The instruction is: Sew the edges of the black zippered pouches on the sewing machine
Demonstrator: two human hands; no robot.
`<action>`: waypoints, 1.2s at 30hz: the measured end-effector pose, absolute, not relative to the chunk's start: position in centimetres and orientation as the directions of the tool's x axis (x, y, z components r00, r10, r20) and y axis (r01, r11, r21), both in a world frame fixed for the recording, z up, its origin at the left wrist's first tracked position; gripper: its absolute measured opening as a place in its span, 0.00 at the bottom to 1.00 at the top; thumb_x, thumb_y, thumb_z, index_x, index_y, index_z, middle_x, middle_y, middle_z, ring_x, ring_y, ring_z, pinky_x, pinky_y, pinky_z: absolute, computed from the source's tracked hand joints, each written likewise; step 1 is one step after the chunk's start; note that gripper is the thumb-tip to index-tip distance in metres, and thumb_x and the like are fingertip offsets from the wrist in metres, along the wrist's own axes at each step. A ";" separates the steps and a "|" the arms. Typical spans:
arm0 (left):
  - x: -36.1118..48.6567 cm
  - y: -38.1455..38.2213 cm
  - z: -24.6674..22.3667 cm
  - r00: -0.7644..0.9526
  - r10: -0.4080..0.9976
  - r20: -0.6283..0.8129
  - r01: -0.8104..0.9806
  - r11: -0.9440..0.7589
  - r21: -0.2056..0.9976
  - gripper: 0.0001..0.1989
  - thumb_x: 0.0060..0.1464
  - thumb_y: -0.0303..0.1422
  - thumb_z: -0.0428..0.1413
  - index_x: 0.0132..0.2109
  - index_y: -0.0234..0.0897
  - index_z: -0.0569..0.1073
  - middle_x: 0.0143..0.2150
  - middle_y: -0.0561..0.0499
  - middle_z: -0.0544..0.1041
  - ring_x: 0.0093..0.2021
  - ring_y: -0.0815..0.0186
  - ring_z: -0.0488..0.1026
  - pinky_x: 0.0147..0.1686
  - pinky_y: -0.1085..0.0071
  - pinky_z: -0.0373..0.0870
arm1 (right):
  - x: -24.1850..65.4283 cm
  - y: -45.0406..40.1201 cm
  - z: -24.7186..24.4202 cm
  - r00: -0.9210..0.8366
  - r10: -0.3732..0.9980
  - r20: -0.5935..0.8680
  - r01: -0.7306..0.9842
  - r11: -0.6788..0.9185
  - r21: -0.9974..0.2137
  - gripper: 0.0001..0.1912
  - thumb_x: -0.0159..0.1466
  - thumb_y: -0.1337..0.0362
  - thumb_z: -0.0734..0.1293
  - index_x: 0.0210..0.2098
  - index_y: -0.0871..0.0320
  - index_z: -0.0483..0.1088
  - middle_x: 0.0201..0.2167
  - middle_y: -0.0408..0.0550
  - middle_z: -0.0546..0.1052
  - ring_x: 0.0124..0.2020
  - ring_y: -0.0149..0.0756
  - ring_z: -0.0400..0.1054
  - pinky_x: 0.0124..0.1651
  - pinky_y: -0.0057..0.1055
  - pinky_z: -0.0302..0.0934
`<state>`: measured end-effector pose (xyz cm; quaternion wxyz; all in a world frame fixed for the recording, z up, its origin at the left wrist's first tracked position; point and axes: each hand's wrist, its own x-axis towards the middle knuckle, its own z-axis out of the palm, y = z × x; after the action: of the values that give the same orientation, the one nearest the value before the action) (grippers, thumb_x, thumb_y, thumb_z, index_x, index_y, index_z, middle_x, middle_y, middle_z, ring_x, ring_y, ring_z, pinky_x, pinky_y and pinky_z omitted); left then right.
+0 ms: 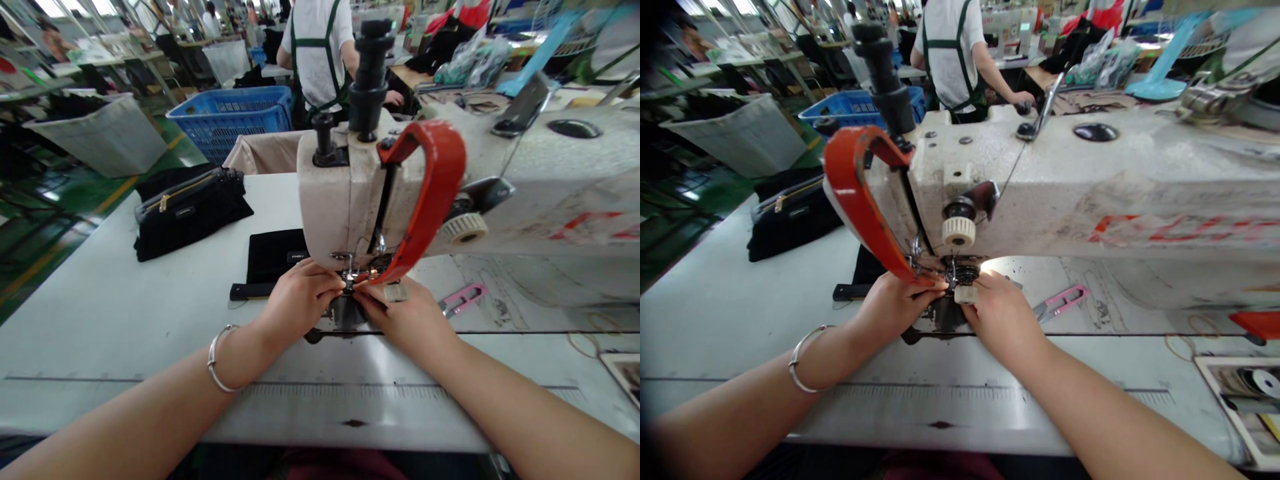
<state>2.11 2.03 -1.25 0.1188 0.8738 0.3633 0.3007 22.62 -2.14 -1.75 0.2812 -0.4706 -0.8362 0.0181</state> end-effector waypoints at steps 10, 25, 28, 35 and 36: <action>2.2 2.5 -1.5 0.539 0.720 0.437 0.566 -0.694 0.445 0.05 0.56 0.26 0.60 0.37 0.41 0.80 0.39 0.53 0.81 0.42 0.62 0.77 0.46 0.64 0.74 | 22.6 -2.0 -2.0 -0.385 0.804 0.453 0.781 0.546 -0.304 0.06 0.66 0.69 0.64 0.37 0.58 0.74 0.39 0.52 0.78 0.38 0.41 0.70 0.40 0.36 0.65; 1.0 3.1 -3.2 0.545 0.636 0.547 0.541 -0.765 0.350 0.14 0.62 0.41 0.52 0.34 0.47 0.81 0.35 0.53 0.82 0.33 0.63 0.79 0.34 0.70 0.78 | 21.3 -1.8 -2.4 -0.347 0.870 0.350 0.830 0.458 -0.317 0.01 0.62 0.67 0.67 0.35 0.56 0.72 0.40 0.47 0.77 0.42 0.37 0.70 0.44 0.29 0.64; 0.7 3.4 -4.1 0.550 0.682 0.482 0.586 -0.727 0.358 0.16 0.63 0.44 0.51 0.36 0.48 0.82 0.37 0.53 0.82 0.36 0.63 0.79 0.39 0.69 0.77 | 21.3 -1.7 -2.9 -0.342 0.871 0.353 0.832 0.456 -0.318 0.02 0.64 0.66 0.66 0.35 0.56 0.72 0.40 0.46 0.77 0.42 0.36 0.70 0.45 0.29 0.64; 0.3 3.8 -2.7 0.588 0.734 0.340 0.688 -0.675 0.267 0.18 0.58 0.47 0.56 0.50 0.44 0.77 0.47 0.46 0.77 0.49 0.54 0.72 0.52 0.56 0.69 | 21.9 -1.4 -2.9 -0.319 0.839 0.440 0.787 0.493 -0.371 0.05 0.65 0.69 0.64 0.35 0.55 0.72 0.38 0.47 0.76 0.42 0.35 0.70 0.45 0.28 0.66; 0.0 3.0 -1.9 0.584 0.760 0.283 0.723 -0.646 0.244 0.24 0.54 0.50 0.59 0.54 0.43 0.74 0.49 0.44 0.75 0.50 0.51 0.70 0.52 0.53 0.68 | 22.1 -1.5 -2.7 -0.315 0.829 0.463 0.768 0.509 -0.389 0.07 0.66 0.68 0.62 0.36 0.56 0.72 0.39 0.48 0.76 0.42 0.35 0.70 0.45 0.29 0.66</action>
<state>0.01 2.98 -1.85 0.0512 0.8886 0.4173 0.1834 22.13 -1.54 -2.71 0.3152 -0.4932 -0.8094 0.0481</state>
